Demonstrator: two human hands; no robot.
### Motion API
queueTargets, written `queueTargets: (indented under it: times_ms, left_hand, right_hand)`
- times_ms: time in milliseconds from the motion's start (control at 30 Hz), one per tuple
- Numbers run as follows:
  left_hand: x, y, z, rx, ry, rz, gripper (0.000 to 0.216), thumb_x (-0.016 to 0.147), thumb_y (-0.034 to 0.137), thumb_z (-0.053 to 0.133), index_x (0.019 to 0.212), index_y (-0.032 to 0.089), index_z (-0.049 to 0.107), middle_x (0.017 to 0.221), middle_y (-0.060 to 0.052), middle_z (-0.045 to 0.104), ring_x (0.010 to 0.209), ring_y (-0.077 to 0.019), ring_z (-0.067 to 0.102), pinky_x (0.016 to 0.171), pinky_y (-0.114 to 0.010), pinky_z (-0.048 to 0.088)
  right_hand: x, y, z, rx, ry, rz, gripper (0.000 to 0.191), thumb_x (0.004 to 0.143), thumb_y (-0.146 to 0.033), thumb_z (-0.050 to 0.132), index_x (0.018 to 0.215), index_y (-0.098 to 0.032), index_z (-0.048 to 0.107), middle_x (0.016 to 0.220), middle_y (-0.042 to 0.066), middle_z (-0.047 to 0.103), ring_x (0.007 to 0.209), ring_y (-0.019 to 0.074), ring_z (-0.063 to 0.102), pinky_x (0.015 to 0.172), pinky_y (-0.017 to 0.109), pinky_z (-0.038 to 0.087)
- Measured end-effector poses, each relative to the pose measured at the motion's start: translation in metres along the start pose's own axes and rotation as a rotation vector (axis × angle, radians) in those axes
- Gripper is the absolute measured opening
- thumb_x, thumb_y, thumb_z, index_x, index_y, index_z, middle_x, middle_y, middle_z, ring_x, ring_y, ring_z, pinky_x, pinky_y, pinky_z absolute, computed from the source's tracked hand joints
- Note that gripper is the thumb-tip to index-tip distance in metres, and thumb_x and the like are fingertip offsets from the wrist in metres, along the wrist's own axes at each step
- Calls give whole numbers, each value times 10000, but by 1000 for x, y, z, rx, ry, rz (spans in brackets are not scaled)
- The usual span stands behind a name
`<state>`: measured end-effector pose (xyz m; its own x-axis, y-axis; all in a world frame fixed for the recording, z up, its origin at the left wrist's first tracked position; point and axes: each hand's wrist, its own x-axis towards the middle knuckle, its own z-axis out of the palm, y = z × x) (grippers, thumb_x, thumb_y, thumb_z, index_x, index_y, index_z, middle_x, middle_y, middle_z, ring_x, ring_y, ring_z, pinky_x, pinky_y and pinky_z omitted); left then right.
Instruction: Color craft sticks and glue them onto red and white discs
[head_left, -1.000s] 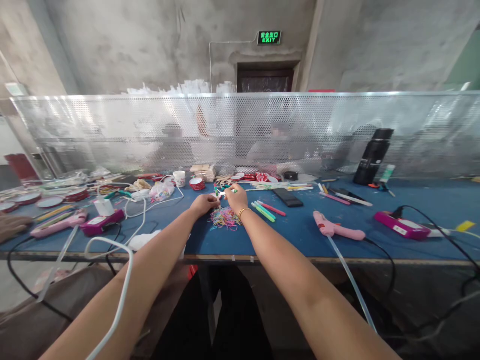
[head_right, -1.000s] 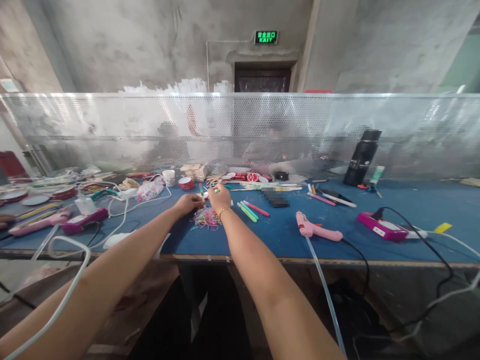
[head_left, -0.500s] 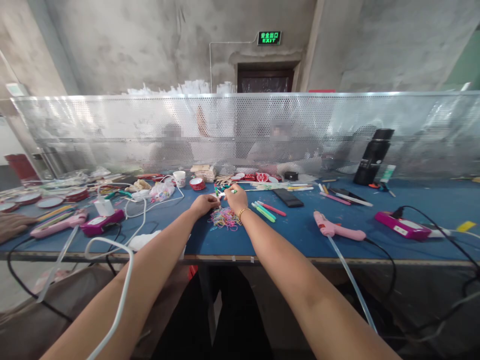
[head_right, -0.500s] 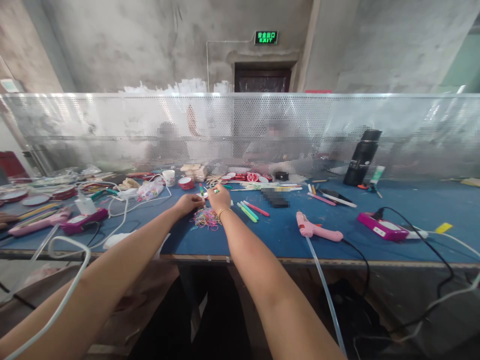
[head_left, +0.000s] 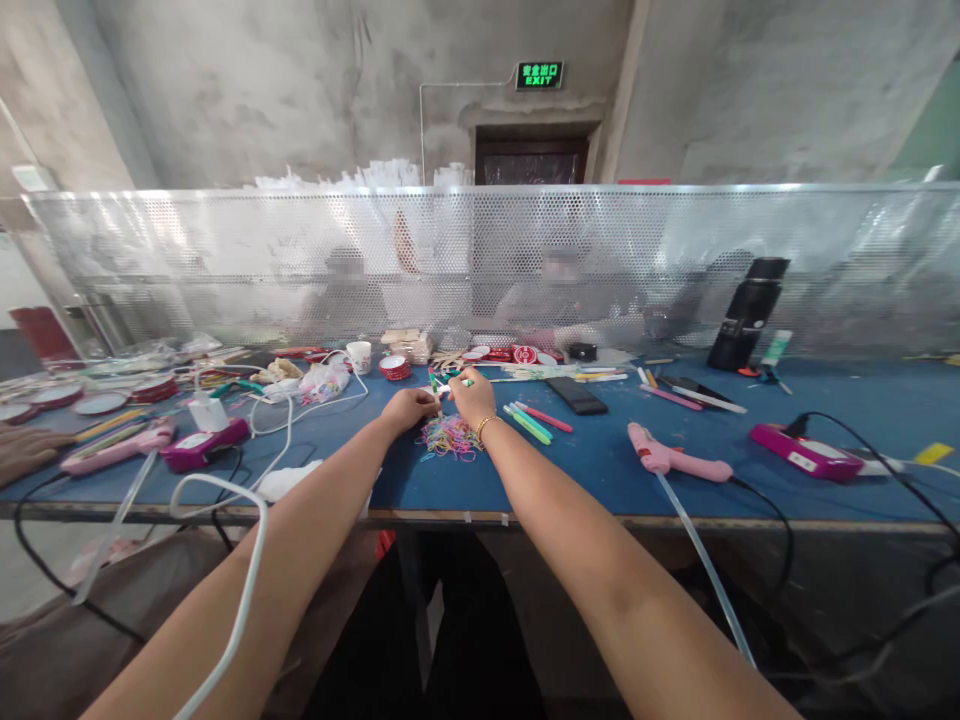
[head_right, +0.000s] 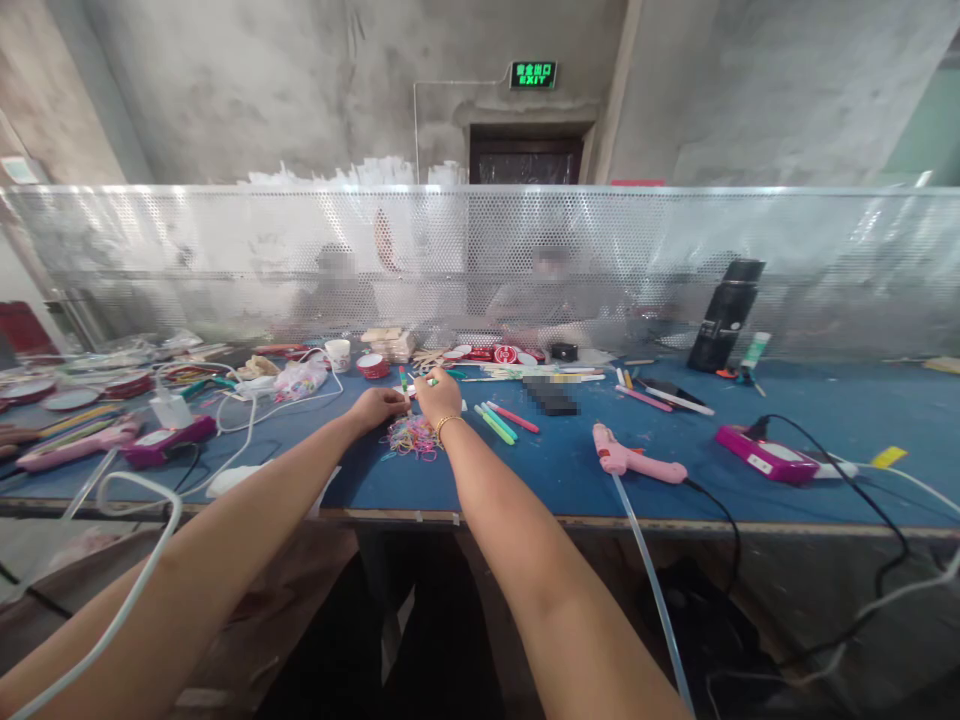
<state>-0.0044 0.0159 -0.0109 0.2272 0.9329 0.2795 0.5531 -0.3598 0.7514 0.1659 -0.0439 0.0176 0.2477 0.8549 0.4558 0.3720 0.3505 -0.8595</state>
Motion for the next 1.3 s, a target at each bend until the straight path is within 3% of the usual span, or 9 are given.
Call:
queueTargets:
  times_ms: [1300]
  left_hand:
    - [-4, 6, 0, -23, 0, -12, 307, 603, 462, 760, 699, 171, 744, 627, -5, 682, 560, -119, 520, 571, -249, 375]
  right_hand:
    - [6, 8, 5, 17, 45, -33, 169, 733, -364, 487, 634, -233, 526, 666, -5, 616, 688, 180, 517, 626, 264, 374]
